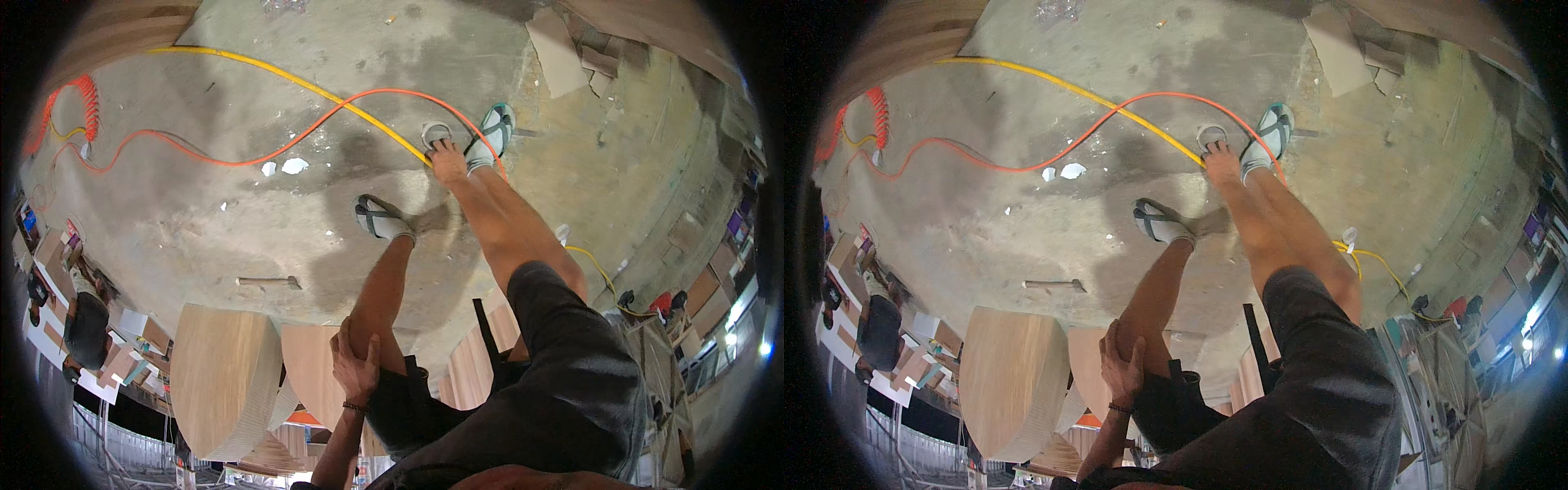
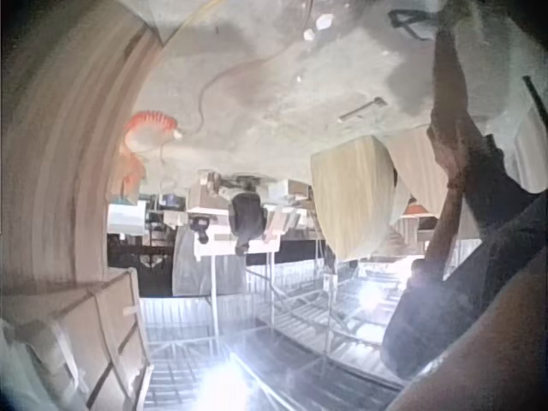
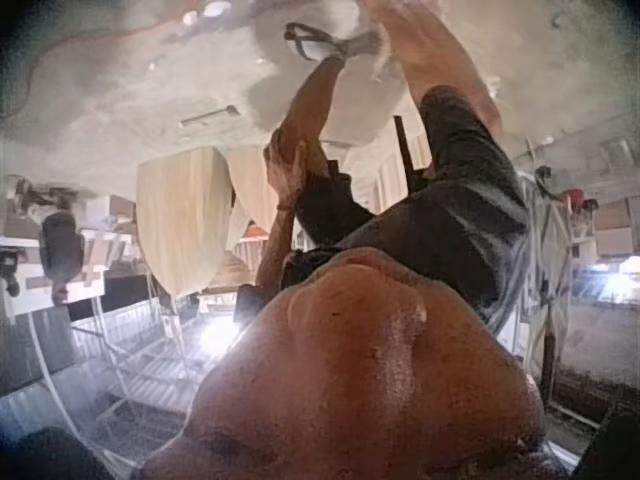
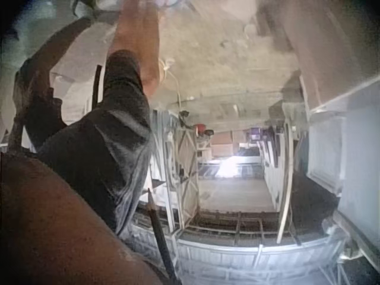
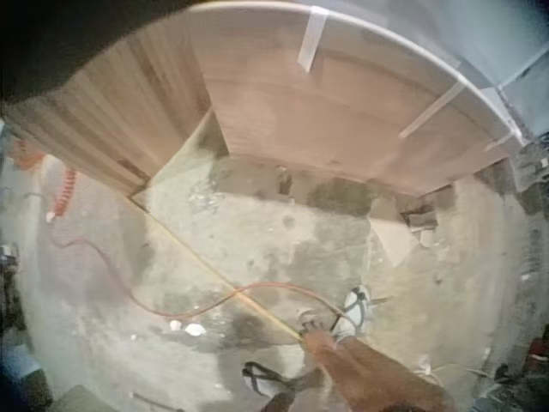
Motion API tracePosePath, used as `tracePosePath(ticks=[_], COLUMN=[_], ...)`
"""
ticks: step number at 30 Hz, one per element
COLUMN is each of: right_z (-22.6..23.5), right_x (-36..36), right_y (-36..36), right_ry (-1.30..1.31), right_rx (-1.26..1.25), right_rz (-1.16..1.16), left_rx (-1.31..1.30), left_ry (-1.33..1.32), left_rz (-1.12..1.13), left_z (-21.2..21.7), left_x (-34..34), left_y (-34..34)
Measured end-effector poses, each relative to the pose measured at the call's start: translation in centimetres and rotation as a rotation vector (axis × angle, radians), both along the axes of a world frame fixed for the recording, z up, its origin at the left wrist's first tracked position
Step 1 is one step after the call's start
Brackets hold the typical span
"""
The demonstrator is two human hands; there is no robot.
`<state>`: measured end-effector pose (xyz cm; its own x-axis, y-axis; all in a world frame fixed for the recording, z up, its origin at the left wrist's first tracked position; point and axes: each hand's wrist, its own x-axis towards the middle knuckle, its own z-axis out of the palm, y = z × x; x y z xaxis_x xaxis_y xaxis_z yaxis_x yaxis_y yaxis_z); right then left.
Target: The person connects electrical wires and applies tape to components of a furniture piece in a workshop environment.
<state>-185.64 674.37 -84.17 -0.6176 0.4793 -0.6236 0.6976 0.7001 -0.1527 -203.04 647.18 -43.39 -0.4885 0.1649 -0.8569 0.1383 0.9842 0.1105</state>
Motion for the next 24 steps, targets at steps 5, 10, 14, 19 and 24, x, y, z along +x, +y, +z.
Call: tracePosePath(ticks=[5,10,14,19,24], right_z=[7.8,31.4,54.4,76.7,89.7], right_x=[-5.8,-11.2,-11.8,-12.8,-12.5], right_y=[1.4,4.1,5.0,4.4,1.6], right_ry=[0.406,0.937,1.046,1.308,1.401], right_rx=[-0.246,-0.673,-1.0,-1.253,-1.091], right_rz=[-0.514,-0.791,-0.72,-0.498,-0.196], left_rx=[0.017,0.378,0.916,1.457,1.739], left_ry=[-0.023,0.122,-0.05,-0.118,0.281], left_rz=[0.058,-0.114,0.554,0.66,0.372], left_z=[1.8,1.0,15.0,39.3,51.8], left_x=[0.6,2.2,-2.7,-7.4,-7.5], left_y=[-0.6,-2.7,12.5,20.2,16.9])
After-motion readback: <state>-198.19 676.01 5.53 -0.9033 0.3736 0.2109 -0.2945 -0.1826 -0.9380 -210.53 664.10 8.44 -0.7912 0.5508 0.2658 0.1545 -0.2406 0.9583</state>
